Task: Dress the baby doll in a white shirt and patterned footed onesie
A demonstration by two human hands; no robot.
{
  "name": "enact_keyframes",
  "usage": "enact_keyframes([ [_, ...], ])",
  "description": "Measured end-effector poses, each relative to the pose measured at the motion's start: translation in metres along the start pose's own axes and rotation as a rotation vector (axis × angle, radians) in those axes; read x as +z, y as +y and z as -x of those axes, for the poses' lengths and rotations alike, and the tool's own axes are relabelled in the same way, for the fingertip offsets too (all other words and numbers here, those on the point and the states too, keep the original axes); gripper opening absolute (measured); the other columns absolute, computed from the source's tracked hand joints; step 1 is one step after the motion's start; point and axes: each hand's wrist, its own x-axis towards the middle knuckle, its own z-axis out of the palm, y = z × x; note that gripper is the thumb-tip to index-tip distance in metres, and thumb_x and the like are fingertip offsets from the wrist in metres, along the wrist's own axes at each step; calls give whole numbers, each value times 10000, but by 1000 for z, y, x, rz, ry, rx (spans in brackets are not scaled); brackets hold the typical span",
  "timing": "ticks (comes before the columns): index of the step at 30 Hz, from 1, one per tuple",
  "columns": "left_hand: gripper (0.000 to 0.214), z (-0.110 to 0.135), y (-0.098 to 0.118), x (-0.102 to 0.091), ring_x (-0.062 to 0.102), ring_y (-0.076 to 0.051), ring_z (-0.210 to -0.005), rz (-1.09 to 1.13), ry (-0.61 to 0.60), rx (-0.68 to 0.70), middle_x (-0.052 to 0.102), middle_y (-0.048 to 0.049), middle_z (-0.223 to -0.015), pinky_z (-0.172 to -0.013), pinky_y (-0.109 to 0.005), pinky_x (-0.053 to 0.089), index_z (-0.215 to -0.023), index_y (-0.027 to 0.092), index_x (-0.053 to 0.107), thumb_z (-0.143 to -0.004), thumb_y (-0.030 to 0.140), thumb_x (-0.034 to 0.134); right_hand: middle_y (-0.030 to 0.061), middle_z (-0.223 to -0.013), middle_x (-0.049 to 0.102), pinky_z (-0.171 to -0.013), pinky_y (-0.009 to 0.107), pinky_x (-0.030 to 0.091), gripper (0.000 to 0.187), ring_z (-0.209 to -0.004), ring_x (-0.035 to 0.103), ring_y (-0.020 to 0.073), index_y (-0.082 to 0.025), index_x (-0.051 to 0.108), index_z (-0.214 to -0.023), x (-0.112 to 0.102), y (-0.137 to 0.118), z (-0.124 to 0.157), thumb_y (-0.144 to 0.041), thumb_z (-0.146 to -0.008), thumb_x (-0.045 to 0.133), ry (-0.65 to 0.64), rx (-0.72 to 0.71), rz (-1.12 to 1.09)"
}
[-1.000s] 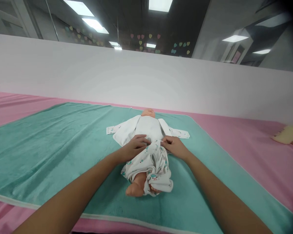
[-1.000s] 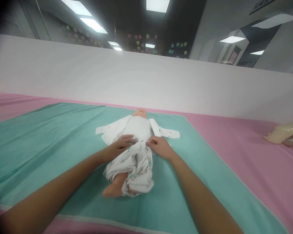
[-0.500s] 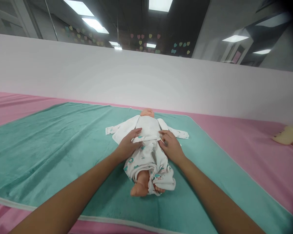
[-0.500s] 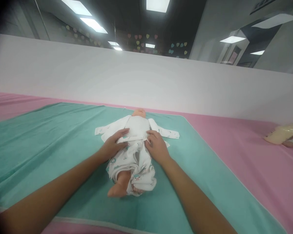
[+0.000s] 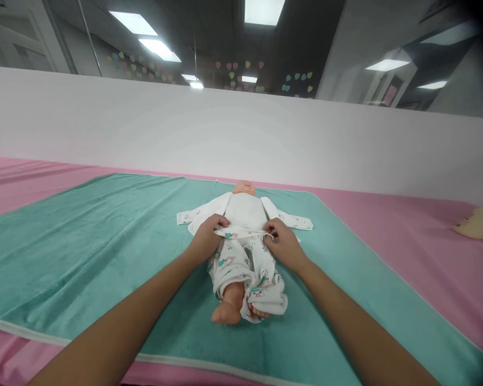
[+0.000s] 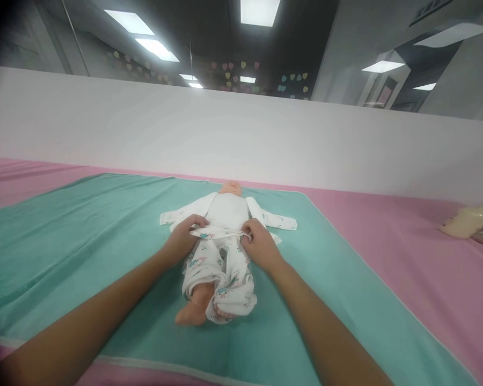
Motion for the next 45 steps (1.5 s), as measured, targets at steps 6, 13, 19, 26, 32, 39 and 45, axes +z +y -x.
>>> enact_keyframes([
  [6, 188, 0, 5, -8, 520, -177, -956, 20, -191, 62, 580, -16, -991, -860, -310, 416, -893, 214, 576, -708, 188, 549, 5, -702, 550, -602, 255, 368, 139, -639, 463, 130, -193, 555, -727, -13, 6, 0, -330, -739, 534, -110, 151, -120],
  [13, 162, 1, 12, -6, 513, -176, -983, 71, -302, 81, 588, -13, -1021, -873, -311, 410, -769, 205, 550, -796, 363, 524, -49, -558, 392, -477, 210, 253, 232, -506, 336, 83, -191, 448, -719, -6, 1, 1, -402, -760, 537, -91, 318, -447],
  [19, 80, 6, 10, -1, 530, -152, -816, -145, -91, 96, 591, -1, -872, -737, -282, 415, -778, 205, 497, -803, 280, 485, -49, -574, 338, -516, 220, 262, 251, -537, 322, 87, -189, 430, -694, -6, -10, 2, -407, -773, 527, -130, 265, -473],
  [26, 28, -2, -10, -1, 502, -138, -699, -251, 162, -106, 576, 25, -778, -624, -253, 376, -739, 210, 446, -744, 182, 446, -48, -611, 397, -529, 221, 265, 186, -570, 340, 96, -187, 441, -670, -13, 13, 1, -338, -713, 540, -182, 277, -225],
  [32, 60, -8, -20, 3, 464, -128, -617, -230, 228, -211, 510, 40, -648, -570, -238, 333, -714, 211, 404, -713, 186, 458, -45, -622, 402, -530, 232, 282, 86, -581, 366, 112, -197, 390, -659, 2, 33, 2, -204, -650, 475, 97, 254, 43],
  [39, 118, -12, -25, 9, 461, -132, -636, -140, 96, -248, 457, 42, -634, -603, -239, 359, -827, 209, 484, -713, 215, 455, 55, -1192, 487, -910, 364, 377, 493, -1016, 490, 184, -209, 459, -1103, 29, 45, -4, -103, -625, 407, 112, 147, -197],
  [45, 451, -27, -18, 11, 528, -180, -875, -34, -56, -301, 550, -57, -1086, -804, -286, 391, -1162, 189, 470, -731, 320, 490, -2, -1403, 303, -1099, 365, 183, 712, -1304, 243, 149, -234, 382, -1295, 36, 50, -10, -30, -615, 334, -43, 36, -212],
])
